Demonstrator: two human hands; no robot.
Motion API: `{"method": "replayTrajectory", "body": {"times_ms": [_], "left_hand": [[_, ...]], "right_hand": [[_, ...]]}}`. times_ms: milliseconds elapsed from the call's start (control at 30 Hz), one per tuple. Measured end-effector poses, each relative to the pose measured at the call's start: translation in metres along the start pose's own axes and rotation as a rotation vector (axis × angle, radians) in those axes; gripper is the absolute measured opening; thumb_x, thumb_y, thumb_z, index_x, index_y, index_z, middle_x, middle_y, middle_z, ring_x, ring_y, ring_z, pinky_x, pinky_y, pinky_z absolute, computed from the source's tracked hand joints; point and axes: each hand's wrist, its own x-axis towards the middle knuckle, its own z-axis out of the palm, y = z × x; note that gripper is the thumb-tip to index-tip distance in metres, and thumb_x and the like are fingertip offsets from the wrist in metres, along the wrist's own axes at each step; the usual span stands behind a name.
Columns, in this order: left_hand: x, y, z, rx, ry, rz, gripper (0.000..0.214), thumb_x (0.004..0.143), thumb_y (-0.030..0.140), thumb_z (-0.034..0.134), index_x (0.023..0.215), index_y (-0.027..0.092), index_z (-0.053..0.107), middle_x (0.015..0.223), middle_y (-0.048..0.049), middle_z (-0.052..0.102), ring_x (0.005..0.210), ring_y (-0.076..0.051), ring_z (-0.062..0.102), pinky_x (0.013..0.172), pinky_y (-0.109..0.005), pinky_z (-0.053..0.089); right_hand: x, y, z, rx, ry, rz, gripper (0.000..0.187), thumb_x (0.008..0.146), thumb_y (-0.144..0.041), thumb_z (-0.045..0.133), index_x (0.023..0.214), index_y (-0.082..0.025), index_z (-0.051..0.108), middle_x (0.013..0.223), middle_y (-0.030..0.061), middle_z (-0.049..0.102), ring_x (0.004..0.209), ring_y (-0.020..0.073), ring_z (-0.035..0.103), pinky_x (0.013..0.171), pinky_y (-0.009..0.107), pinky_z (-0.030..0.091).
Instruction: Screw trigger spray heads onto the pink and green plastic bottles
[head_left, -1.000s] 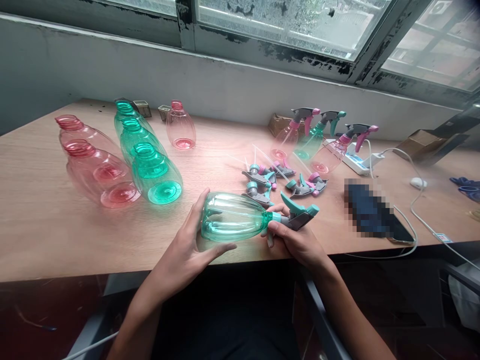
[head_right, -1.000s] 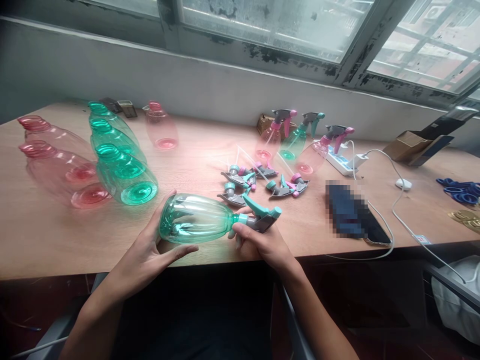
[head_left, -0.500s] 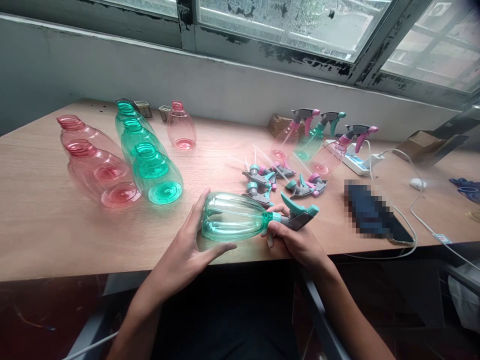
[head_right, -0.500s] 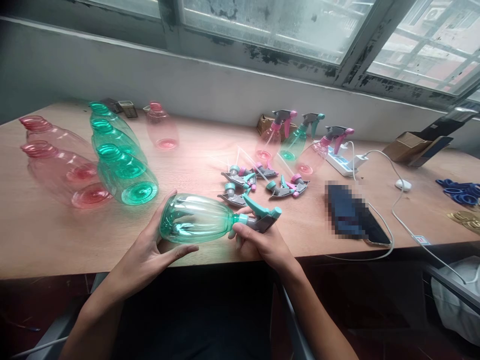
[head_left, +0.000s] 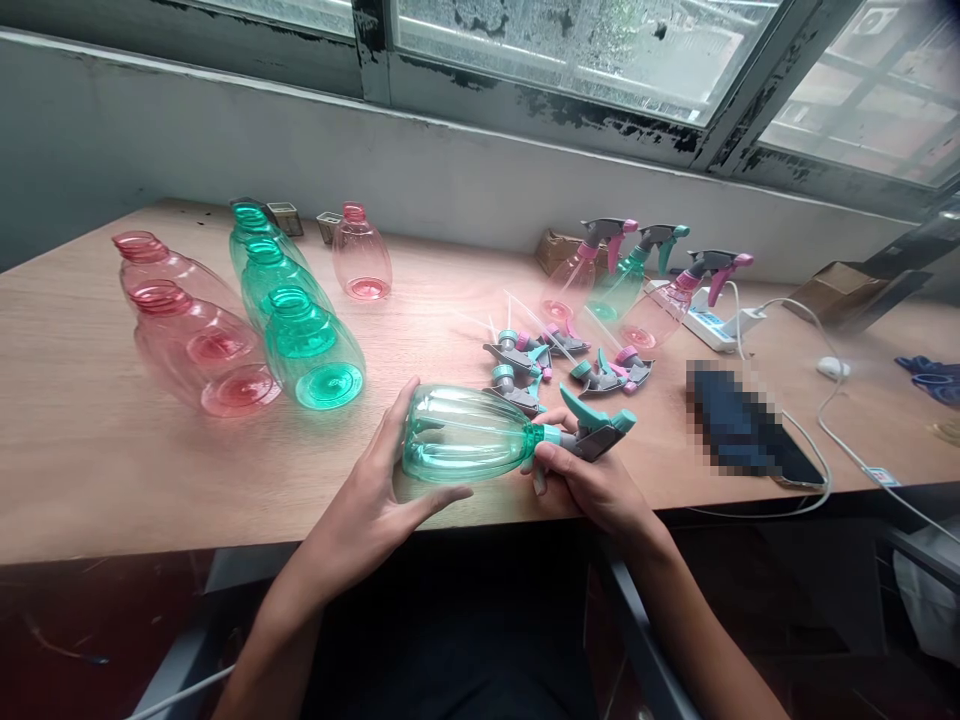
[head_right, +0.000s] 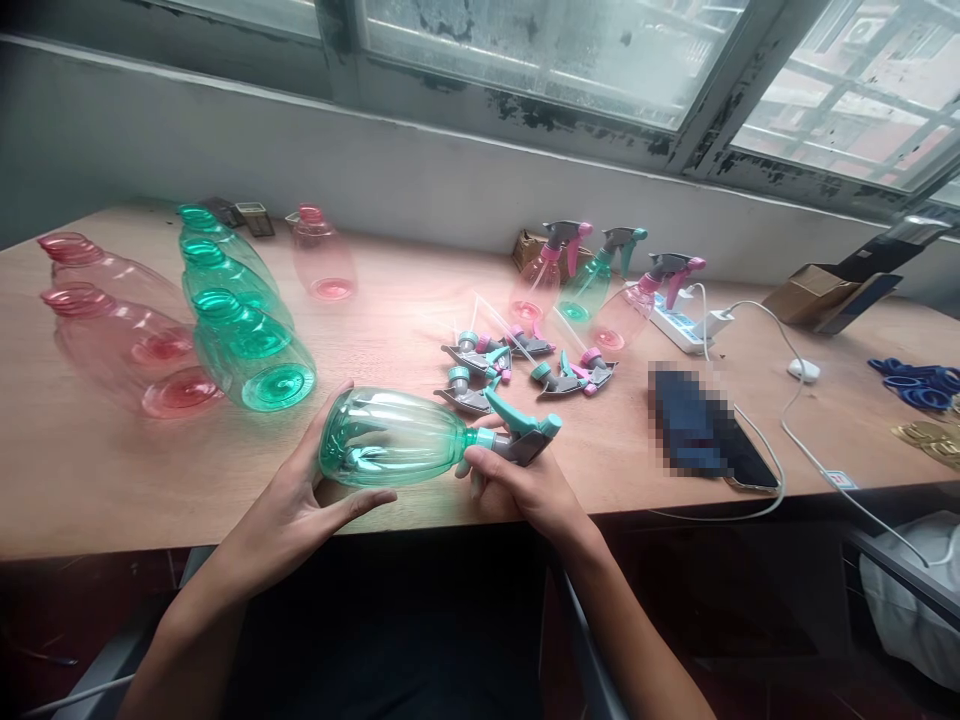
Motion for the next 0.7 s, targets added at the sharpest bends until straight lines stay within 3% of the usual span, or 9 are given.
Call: {"method": "replayTrajectory", "body": {"times_ms": [400,600,700], "left_hand": [[0.0010,0.0038,-0.0003,-0.071,0.014,0.064,0.097,0.089,0.037,0.078,0.161,0.050,0.014,0.174,0.0043,0.019,0.158,-0.032,0.026,0.128,-0.049,0.027],[-0.0038,0.0056,-0.0028,-0.037,-0.006,0.030,0.114,0.085,0.044,0.082,0.164,0.043,-0.001,0.176,0.0001,0.013,0.161,-0.031,0.012,0.130,-0.049,0.020],[-0.0035,0.0045,-0.0021,-0.131,-0.011,-0.024,0.107,0.088,0.046,0.078,0.164,0.040,0.004,0.175,-0.0026,0.018,0.160,-0.031,0.019,0.130,-0.048,0.022]], "right_hand": [[-0.0009,0.0024,-0.0020,0.002,-0.007,0.010,0.023,0.093,-0.035,0.077,0.108,-0.022,0.065,0.075,-0.0002,0.077,0.064,0.0166,0.068,0.068,0.029,0.053],[-0.0028,0.0007,-0.0006,0.000,-0.001,0.008,0.020,0.092,-0.034,0.078,0.103,-0.021,0.067,0.073,-0.0009,0.075,0.063,0.0169,0.066,0.067,0.029,0.052],[-0.0023,0.0003,-0.0003,-0.017,-0.009,-0.007,0.019,0.093,-0.035,0.077,0.100,-0.021,0.067,0.076,0.0001,0.075,0.066,0.0171,0.066,0.070,0.030,0.051]]}}
